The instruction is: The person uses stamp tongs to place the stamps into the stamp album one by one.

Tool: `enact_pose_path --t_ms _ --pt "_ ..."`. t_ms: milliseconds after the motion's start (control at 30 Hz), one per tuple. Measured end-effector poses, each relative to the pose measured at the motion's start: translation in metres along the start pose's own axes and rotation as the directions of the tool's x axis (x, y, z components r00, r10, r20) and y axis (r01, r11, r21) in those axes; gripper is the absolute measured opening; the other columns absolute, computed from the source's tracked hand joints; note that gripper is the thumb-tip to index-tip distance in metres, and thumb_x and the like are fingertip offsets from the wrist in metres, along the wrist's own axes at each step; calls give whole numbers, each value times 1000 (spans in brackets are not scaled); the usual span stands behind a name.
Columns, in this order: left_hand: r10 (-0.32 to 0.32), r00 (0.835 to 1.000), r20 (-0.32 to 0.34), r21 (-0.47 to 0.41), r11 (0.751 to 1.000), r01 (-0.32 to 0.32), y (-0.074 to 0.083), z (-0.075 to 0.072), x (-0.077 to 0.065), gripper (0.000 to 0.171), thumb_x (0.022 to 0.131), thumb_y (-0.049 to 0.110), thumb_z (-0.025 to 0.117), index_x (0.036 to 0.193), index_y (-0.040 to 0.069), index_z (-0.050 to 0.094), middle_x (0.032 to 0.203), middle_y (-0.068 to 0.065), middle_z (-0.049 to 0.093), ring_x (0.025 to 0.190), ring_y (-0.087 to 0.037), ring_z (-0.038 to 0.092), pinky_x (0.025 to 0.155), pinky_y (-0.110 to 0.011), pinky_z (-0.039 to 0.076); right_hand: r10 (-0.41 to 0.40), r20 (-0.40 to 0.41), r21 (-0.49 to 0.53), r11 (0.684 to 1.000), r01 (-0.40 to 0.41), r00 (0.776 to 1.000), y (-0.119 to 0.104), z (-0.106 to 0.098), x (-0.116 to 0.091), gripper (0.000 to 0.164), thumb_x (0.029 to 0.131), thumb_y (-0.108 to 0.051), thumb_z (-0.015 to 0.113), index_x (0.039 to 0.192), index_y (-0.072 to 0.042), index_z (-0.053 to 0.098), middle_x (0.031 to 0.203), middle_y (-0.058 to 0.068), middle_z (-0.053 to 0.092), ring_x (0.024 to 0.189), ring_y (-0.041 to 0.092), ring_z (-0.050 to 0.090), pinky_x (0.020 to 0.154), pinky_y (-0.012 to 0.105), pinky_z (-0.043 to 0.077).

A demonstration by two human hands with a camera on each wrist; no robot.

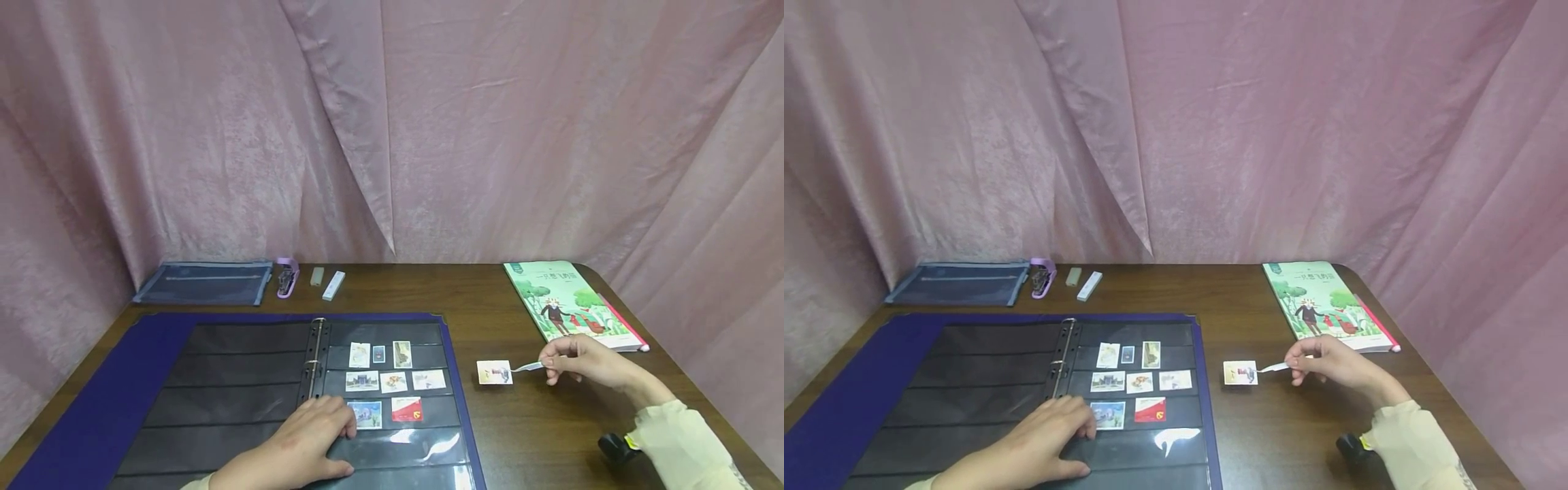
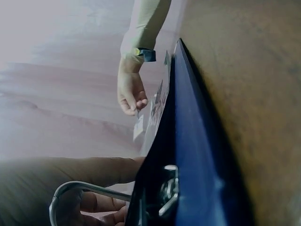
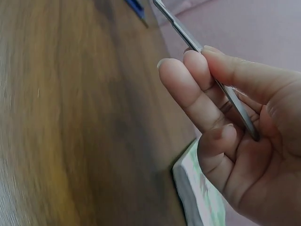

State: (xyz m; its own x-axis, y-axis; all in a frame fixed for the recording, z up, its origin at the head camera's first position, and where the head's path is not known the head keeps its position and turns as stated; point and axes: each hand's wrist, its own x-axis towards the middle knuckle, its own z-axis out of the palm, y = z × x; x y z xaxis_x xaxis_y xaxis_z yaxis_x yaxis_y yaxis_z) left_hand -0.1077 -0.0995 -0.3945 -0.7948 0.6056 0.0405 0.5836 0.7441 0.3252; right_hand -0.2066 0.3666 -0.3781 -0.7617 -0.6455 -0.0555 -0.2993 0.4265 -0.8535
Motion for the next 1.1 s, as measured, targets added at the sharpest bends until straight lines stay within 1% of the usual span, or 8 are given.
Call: enact_pose_path --t_ms 167,367,533,600,733,867,1000,1100 --pt "-14 1000 5 -2 1000 14 1 -1 -1 37 62 40 76 84 26 49 79 17 40 76 -1 35 71 -25 33 -2 -18 -30 1000 1 1000 -17 8 6 18 91 -8 48 94 7 56 72 9 65 65 14 60 43 27 39" --pt "-6 1000 -17 -10 1000 6 2 -1 -2 39 62 38 77 84 26 47 78 17 41 75 -1 35 70 -23 31 -38 -10 -35 999 38 999 -33 20 18 17 90 -8 49 93 7 56 71 13 64 64 14 60 42 30 38" --pt "-4 999 -37 -23 1000 3 1 0 -1 35 66 33 75 83 26 45 74 17 40 73 0 35 69 -22 30 -42 10 -31 999 43 999 -40 32 29 18 90 -10 50 92 7 56 71 12 64 65 18 61 42 30 38" --pt "-10 999 -49 -35 999 8 0 1 0 30 70 30 73 82 27 45 73 18 40 72 0 35 68 -21 30 -51 23 -25 998 52 998 -42 37 34 18 90 -10 51 92 7 56 71 12 64 65 21 62 42 28 38" --pt "-12 994 -111 -72 997 4 0 4 2 22 76 22 68 79 27 47 71 20 42 69 2 36 67 -20 30 -85 54 15 996 84 995 -44 48 42 18 90 -9 50 91 8 56 71 13 64 66 21 62 41 25 39" --pt "-18 987 -157 -109 994 1 -1 7 3 19 79 18 65 77 27 48 70 22 43 68 5 37 66 -20 32 -110 77 56 993 106 991 -47 60 51 18 90 -8 50 90 9 56 71 16 62 65 20 61 40 27 41" --pt "-40 987 -157 -149 989 17 0 6 3 19 79 17 64 76 27 49 68 22 44 68 5 38 68 -22 33 -118 94 89 990 110 989 -54 72 59 19 89 -8 51 90 10 56 72 21 61 65 21 61 41 31 43" --pt "-56 985 -161 -168 985 28 1 5 3 19 78 17 65 76 27 49 67 23 45 67 5 39 70 -24 34 -106 95 99 990 96 990 -58 81 65 20 89 -10 51 90 9 57 71 24 60 65 19 61 42 33 45"
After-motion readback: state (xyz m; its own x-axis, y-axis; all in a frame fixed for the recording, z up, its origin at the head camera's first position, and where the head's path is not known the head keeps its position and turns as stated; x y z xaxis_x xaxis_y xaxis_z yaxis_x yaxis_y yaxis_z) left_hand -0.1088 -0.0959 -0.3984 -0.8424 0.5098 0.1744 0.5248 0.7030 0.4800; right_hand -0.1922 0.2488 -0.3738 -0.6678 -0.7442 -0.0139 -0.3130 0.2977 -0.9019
